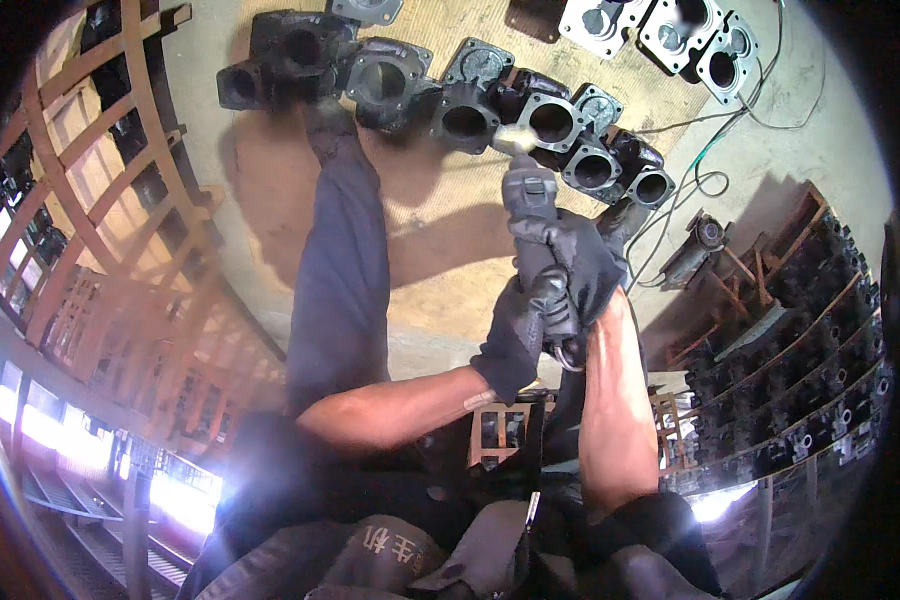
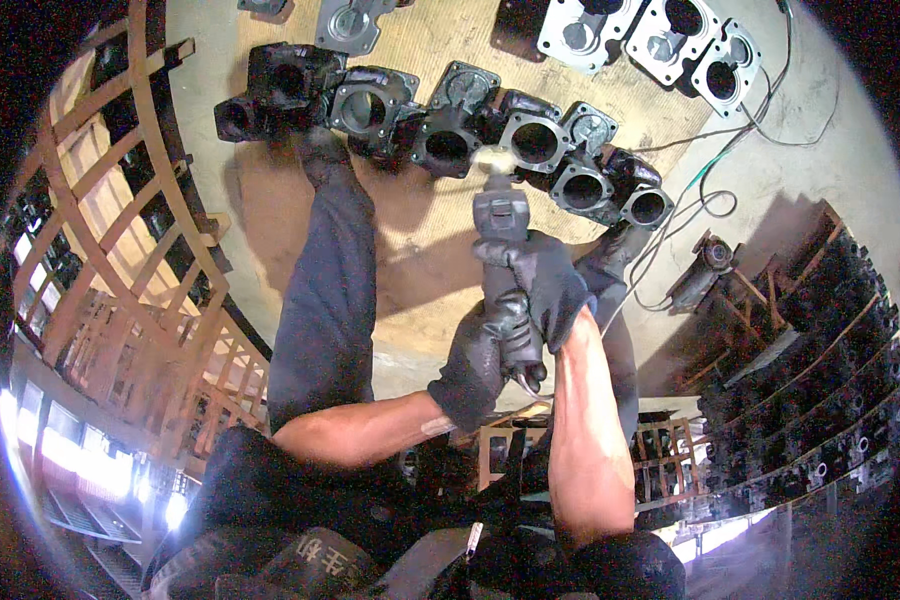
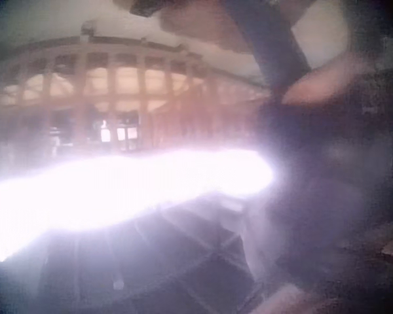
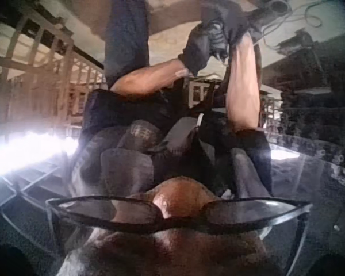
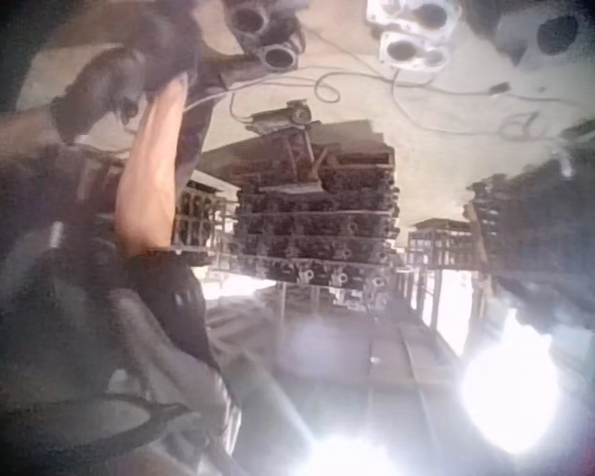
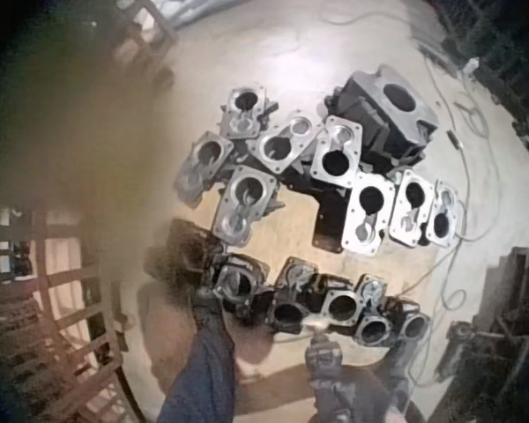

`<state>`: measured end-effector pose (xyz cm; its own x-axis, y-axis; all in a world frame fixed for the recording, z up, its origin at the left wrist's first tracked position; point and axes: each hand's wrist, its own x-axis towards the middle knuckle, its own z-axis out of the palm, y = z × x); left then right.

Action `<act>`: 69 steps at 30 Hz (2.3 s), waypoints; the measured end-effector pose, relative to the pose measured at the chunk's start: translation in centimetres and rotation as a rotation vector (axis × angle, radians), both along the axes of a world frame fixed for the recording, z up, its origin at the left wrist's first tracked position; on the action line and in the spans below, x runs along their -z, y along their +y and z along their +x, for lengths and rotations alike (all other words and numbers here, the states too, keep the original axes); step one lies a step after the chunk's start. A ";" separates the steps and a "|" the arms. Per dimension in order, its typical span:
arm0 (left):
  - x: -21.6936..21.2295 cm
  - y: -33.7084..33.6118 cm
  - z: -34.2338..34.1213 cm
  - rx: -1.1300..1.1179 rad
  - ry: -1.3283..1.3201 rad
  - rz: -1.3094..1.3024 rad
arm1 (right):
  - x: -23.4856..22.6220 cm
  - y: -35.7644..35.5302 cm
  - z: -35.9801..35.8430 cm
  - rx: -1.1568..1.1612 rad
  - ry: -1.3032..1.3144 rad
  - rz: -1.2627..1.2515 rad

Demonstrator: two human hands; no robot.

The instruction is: The person uses a handheld angle grinder to smooth the inner surfaces of several metal engine parts arranged on the floor. They systematically move from one part to the next, grinding the interior and edges while sitting on the ground.

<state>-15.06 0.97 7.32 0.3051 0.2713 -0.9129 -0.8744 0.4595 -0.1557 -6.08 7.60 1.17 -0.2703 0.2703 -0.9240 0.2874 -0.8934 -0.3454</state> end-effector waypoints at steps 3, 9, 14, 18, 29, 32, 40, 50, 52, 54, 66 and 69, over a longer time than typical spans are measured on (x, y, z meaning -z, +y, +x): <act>1.3 -0.4 -1.9 -0.178 -0.089 0.007 | 0.8 0.3 -2.7 0.042 -0.012 -0.051; 3.1 -0.8 -5.1 -0.084 0.021 -0.019 | 3.6 0.0 -5.9 -0.017 -0.045 -0.175; 4.5 -0.7 -6.6 -0.005 0.045 -0.054 | 4.9 -0.1 -7.2 -0.089 -0.021 -0.173; 5.5 -1.4 -7.1 -0.039 -0.009 -0.022 | 5.5 -0.6 -6.4 -0.361 0.087 0.134; 6.7 0.0 -7.5 0.038 0.053 -0.060 | 7.3 0.7 -7.5 -0.121 -0.087 -0.240; 6.7 -0.1 -7.0 0.045 0.121 -0.113 | 6.7 0.9 -7.7 -0.057 -0.073 -0.281; 4.0 -0.6 -6.8 0.084 0.097 -0.058 | 5.2 -0.5 -6.6 -0.205 0.058 0.005; 6.8 -0.9 -7.2 0.025 0.100 -0.058 | 6.4 0.9 -7.5 0.057 0.011 -0.319; 7.1 -0.4 -7.5 0.044 0.083 -0.033 | 6.6 0.8 -7.2 -0.055 0.068 -0.152; 6.3 1.2 -7.7 0.091 0.132 -0.070 | 6.5 1.1 -7.2 0.087 0.123 -0.274; 5.2 0.6 -7.7 0.055 0.046 -0.069 | 7.0 0.0 -6.3 -0.008 0.106 -0.243; 5.9 0.5 -7.9 0.039 0.058 -0.077 | 6.2 0.8 -7.3 0.117 0.120 -0.258</act>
